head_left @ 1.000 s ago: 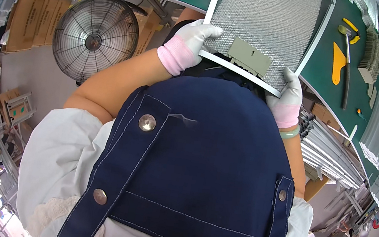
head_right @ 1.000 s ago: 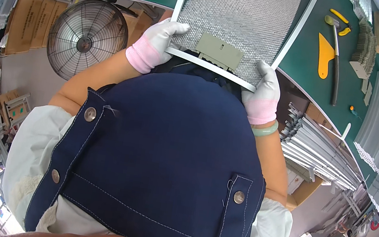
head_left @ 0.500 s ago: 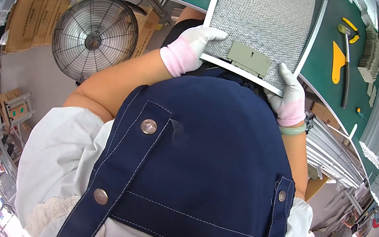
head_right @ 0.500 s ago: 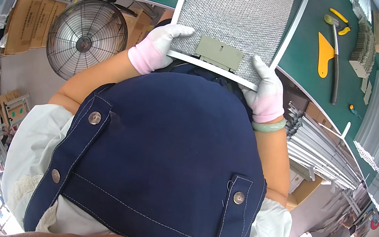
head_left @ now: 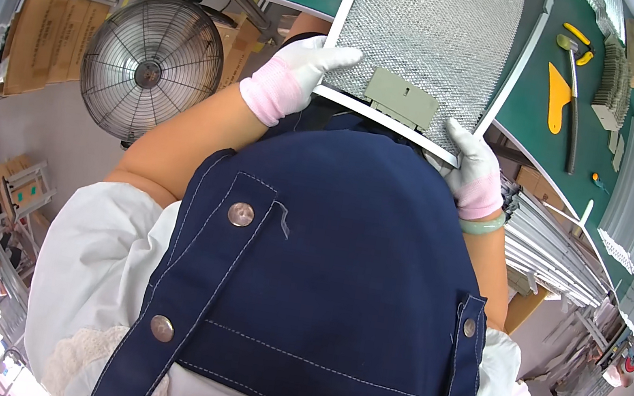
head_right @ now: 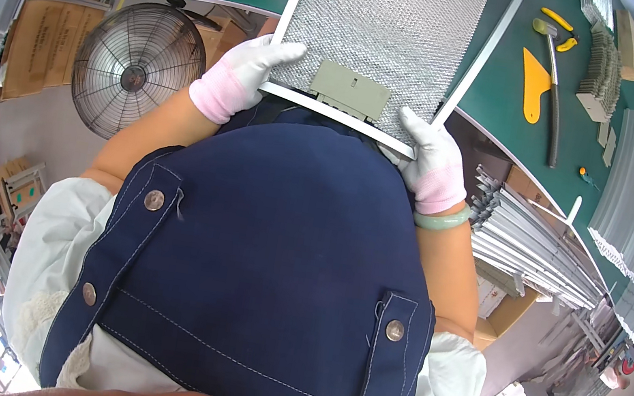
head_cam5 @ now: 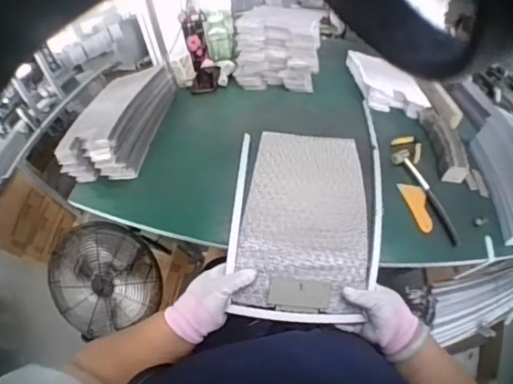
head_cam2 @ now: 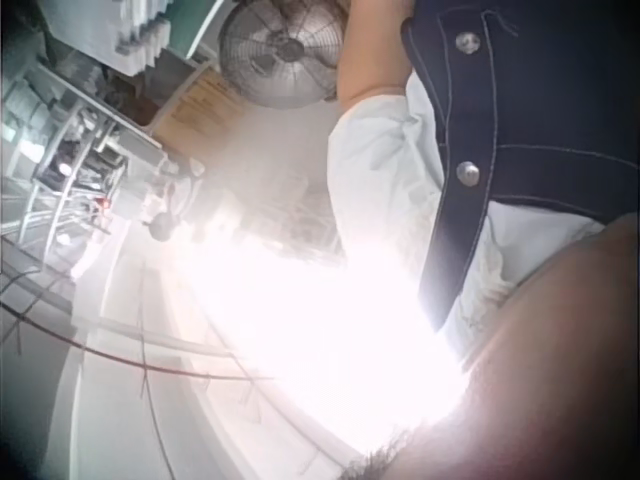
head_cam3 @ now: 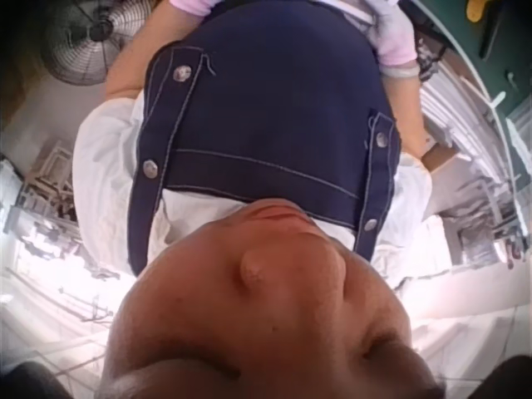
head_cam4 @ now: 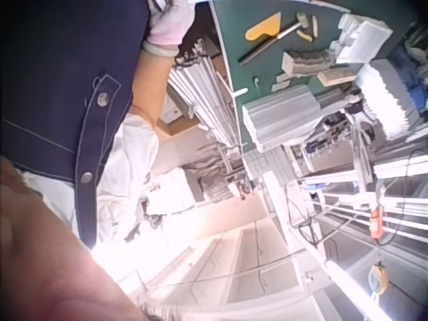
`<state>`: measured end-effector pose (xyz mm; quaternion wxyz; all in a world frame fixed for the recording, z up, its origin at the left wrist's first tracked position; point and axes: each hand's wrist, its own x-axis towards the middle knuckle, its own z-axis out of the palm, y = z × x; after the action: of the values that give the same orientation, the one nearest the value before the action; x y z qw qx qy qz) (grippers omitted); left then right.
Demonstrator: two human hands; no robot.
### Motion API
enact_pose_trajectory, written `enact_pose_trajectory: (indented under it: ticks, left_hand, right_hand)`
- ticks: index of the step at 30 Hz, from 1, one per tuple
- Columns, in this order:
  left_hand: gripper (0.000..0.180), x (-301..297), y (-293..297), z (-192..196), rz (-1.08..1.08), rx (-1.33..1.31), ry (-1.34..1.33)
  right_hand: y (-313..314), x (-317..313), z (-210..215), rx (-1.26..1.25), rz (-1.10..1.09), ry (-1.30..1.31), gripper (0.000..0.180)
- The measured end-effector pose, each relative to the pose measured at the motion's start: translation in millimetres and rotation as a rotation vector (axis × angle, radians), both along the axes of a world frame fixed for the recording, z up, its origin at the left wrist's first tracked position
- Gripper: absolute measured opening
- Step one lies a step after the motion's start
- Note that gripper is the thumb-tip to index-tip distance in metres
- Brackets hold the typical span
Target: The person assembles a metal mesh frame by placing a mesh sheet on a workbench, inserting a plastic insert, and fitting metal side rails. They then use a handheld stapler to secure the mesh to the frame and finish by using a hot glue gun to attach a small metal component to the assembly.
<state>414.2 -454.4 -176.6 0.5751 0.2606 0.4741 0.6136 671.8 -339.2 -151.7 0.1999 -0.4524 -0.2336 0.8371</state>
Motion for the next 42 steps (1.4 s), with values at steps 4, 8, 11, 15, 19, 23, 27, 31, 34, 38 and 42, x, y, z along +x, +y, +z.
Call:
enact_pose_trajectory:
  ticks: [4, 8, 11, 15, 19, 23, 27, 31, 34, 38, 42]
  left_hand:
    - [0.032, -5.7, 4.7, 0.2, -0.111, -0.240, -0.033]
    - [0.033, 1.3, 7.6, -1.5, -0.158, -0.184, -0.169]
    - [0.030, 11.3, 14.1, -0.2, -0.061, -0.265, -0.105]
    - [0.026, 0.8, 8.0, -1.6, -0.174, -0.277, -0.549]
    - [0.022, 10.6, 5.5, -5.1, -0.004, -0.321, -0.386]
    - [0.027, 4.6, 4.1, -10.9, -0.042, -0.222, -0.345]
    - [0.032, 8.7, -2.9, 6.7, 0.022, -0.248, -0.451]
    - [0.033, 10.2, 2.0, 6.4, -0.009, -0.276, -0.541]
    - [0.033, 7.5, 9.2, 8.1, -0.050, -0.278, -0.469]
    - [0.033, 4.1, 14.8, 9.2, -0.174, -0.270, -0.402]
    - [0.031, 1.3, 10.8, 14.5, -0.261, -0.086, 0.042]
  right_hand:
    - [-1.1, -0.2, -17.6, 0.026, -0.179, 0.032, 0.022]
    - [10.1, 3.6, -32.6, -0.026, -0.311, 0.042, 0.019]
    - [12.1, -3.8, -21.4, -0.037, -0.231, 0.019, 0.020]
    - [9.8, -5.9, -2.7, -0.108, -0.080, 0.065, 0.023]
    - [13.7, 0.1, -19.7, 0.015, -0.068, 0.007, 0.025]
    - [11.3, 2.4, -12.7, -0.054, -0.081, 0.031, 0.025]
    - [4.7, 19.7, -14.4, -0.080, 0.161, 0.086, 0.028]
    - [-4.1, 7.7, -6.0, -0.052, 0.077, 0.094, 0.029]
    - [-3.1, 2.6, -2.6, 0.011, 0.089, 0.044, 0.024]
    - [9.5, 18.8, -26.5, -0.002, 0.016, 0.024, 0.016]
    - [13.8, 24.9, -27.4, 0.029, -0.079, 0.004, 0.014]
